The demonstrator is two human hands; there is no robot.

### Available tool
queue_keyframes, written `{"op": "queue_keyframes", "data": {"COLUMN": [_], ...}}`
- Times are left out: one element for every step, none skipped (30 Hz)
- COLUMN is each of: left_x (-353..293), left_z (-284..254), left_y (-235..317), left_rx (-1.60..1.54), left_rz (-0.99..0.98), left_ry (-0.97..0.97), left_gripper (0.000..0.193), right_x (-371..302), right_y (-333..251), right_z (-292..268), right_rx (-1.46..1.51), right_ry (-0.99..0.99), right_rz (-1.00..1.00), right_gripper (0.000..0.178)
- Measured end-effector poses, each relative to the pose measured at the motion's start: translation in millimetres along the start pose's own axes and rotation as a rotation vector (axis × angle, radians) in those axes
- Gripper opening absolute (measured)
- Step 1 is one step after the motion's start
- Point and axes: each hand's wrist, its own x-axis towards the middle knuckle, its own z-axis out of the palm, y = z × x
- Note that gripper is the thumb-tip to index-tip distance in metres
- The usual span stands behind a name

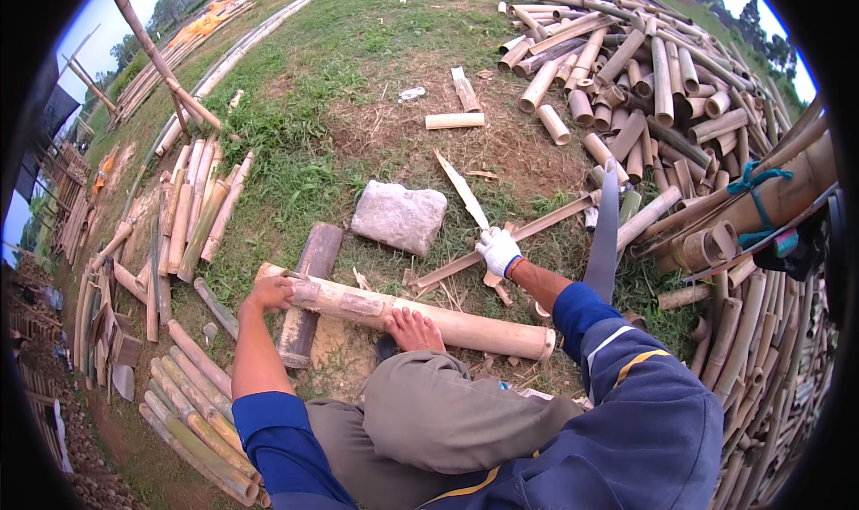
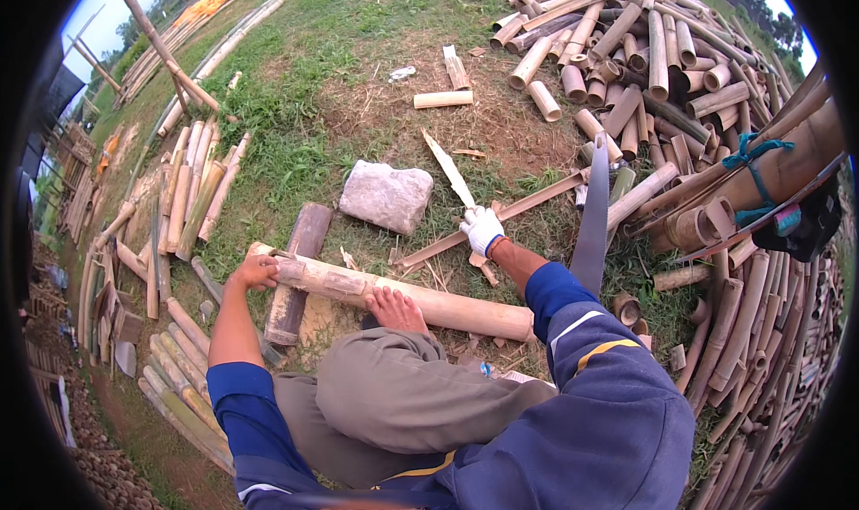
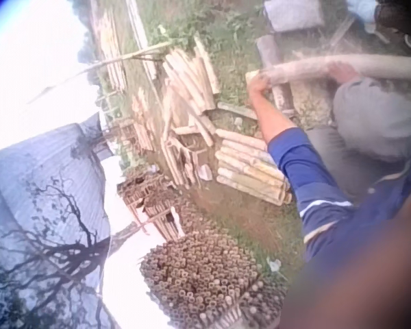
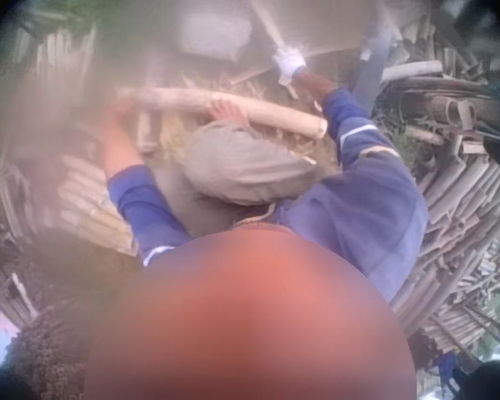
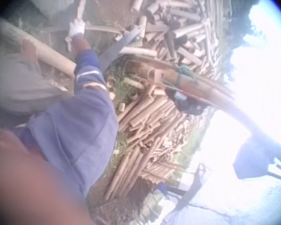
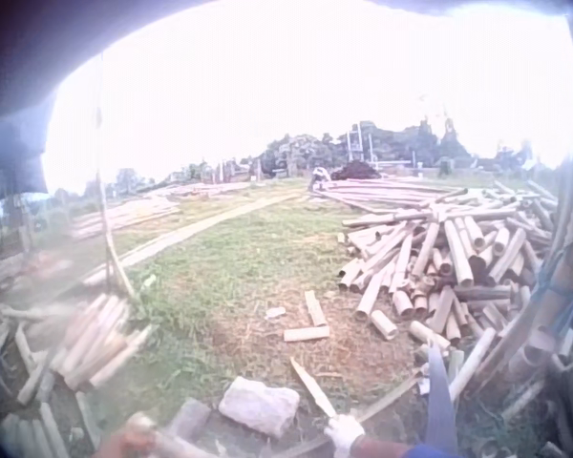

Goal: The person sits on the ground and uses a hand saw to cut bamboo poles into shorter sections. They hold the bamboo with one hand and saw with the other, placing cut pieces aside.

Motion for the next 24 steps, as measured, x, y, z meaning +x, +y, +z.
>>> {"op": "queue_keyframes", "data": {"left_x": [-7, -8, -4, -3, 2, 1, 1, 3, 2, 2, 3, 3, 3, 4, 9, 14, 20, 15, 10, 8, 9, 12, 16, 19], "left_z": [0, 2, 9, 7, 3, -3, -9, -4, 0, 0, 2, 4, 5, 4, 7, 11, 16, 11, 7, 6, 7, 10, 14, 17], "left_y": [-13, -14, -5, -19, -32, -32, -32, -21, -18, -16, -12, -10, -8, -11, -5, 1, 6, -5, -16, -18, -17, -13, -6, -3], "left_rx": [0.018, 0.007, -0.003, -0.001, 0.006, 0.018, -0.008, -0.024, -0.043, -0.031, -0.031, -0.032, -0.033, -0.031, -0.025, -0.019, -0.028, -0.041, -0.055, -0.067, -0.062, -0.056, -0.049, -0.045], "left_rz": [-0.039, -0.07, -0.085, -0.091, -0.093, -0.093, -0.074, -0.051, -0.041, -0.025, -0.028, -0.032, -0.037, -0.046, -0.038, -0.029, -0.016, -0.031, -0.046, -0.046, -0.052, -0.05, -0.049, -0.048], "left_ry": [-0.013, -0.008, -0.018, -0.01, -0.005, -0.004, 0.005, -0.006, -0.015, -0.004, -0.008, -0.01, -0.012, -0.01, -0.015, -0.021, -0.031, -0.021, -0.012, -0.006, -0.005, -0.01, -0.017, -0.027], "left_gripper": [0.04, 0.04, 0.039, 0.041, 0.043, 0.045, 0.045, 0.045, 0.044, 0.043, 0.043, 0.043, 0.043, 0.042, 0.042, 0.041, 0.041, 0.041, 0.041, 0.04, 0.04, 0.04, 0.04, 0.041], "right_x": [2, -1, -12, -11, -11, -13, -13, -23, -29, -30, -35, -39, -44, -47, -57, -67, -77, -72, -72, -77, -89, -104, -122, -143], "right_y": [-10, -10, 1, -6, -8, -6, -2, 8, 11, 11, 14, 16, 18, 19, 28, 35, 38, 19, -4, -24, -42, -57, -71, -89], "right_z": [-5, -9, -8, -18, -28, -36, -46, -49, -55, -60, -60, -61, -62, -65, -58, -52, -44, -51, -58, -61, -59, -53, -42, -33], "right_rx": [0.0, 0.001, 0.026, 0.043, 0.055, 0.059, 0.064, 0.03, 0.005, 0.008, 0.021, 0.035, 0.05, 0.034, 0.015, -0.006, -0.021, 0.017, 0.109, 0.203, 0.292, 0.39, 0.487, 0.501], "right_ry": [0.124, 0.042, 0.062, 0.059, 0.026, -0.006, -0.038, 0.003, 0.044, -0.008, -0.035, -0.061, -0.086, -0.125, -0.091, -0.057, -0.024, -0.008, -0.014, 0.054, 0.12, 0.171, 0.222, 0.125], "right_rz": [-0.084, -0.112, -0.153, -0.226, -0.243, -0.235, -0.227, -0.229, -0.241, -0.231, -0.226, -0.222, -0.219, -0.207, -0.156, -0.104, -0.055, 0.011, 0.112, 0.21, 0.312, 0.361, 0.41, 0.459], "right_gripper": [0.016, 0.011, 0.009, 0.009, 0.012, 0.014, 0.016, 0.017, 0.018, 0.02, 0.02, 0.021, 0.021, 0.02, 0.02, 0.021, 0.021, 0.027, 0.034, 0.034, 0.035, 0.035, 0.035, 0.036]}}
